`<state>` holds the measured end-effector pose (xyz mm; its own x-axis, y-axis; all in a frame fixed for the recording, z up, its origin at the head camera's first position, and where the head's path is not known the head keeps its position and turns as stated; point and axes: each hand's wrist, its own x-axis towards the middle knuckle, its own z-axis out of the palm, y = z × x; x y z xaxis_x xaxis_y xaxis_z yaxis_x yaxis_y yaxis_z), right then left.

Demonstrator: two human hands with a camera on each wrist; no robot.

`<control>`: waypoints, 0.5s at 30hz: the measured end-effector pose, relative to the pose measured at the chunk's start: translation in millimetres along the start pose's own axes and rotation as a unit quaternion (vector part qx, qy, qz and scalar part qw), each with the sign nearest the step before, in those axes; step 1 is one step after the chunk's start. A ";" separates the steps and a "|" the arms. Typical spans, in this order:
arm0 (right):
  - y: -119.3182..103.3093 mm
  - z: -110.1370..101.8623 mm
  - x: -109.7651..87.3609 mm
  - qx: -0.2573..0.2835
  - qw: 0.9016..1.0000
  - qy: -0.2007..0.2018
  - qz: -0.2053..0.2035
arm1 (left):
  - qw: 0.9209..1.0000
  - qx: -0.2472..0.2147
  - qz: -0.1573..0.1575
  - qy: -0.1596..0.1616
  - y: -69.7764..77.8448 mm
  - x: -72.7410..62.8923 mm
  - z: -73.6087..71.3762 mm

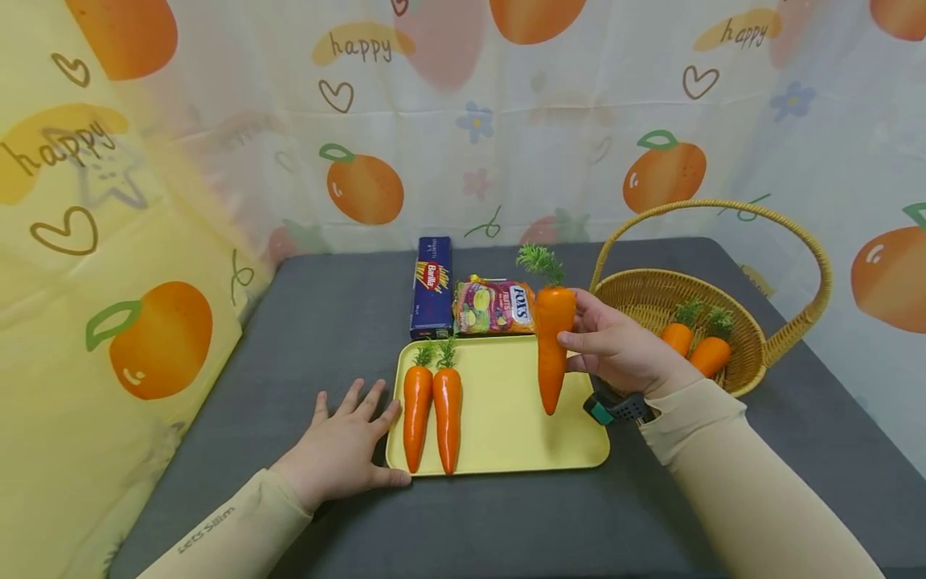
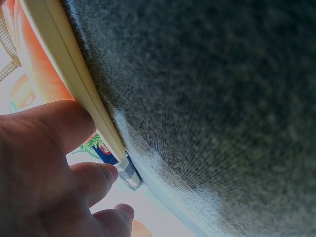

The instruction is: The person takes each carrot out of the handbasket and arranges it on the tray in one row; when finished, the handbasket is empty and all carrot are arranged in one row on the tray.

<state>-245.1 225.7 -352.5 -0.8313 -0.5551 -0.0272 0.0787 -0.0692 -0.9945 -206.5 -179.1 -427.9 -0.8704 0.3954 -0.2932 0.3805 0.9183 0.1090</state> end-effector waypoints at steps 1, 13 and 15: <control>3.6 4.4 2.9 0.008 1.000 0.010 0.010 | 1.000 0.001 0.000 0.000 -0.1 0.1 0.1; 57.5 48.9 50.9 0.042 0.976 0.153 0.150 | 1.000 0.007 0.002 0.008 -1.9 -0.6 1.3; 65.5 55.2 57.1 0.037 0.969 0.177 0.168 | 1.000 0.008 0.001 0.008 -1.8 -1.2 1.7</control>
<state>-257.1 143.7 -413.6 -0.8879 -0.2386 -0.3933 0.4051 -0.0003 -0.9143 -205.6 -181.2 -429.3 -0.8741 0.3980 -0.2783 0.3873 0.9170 0.0952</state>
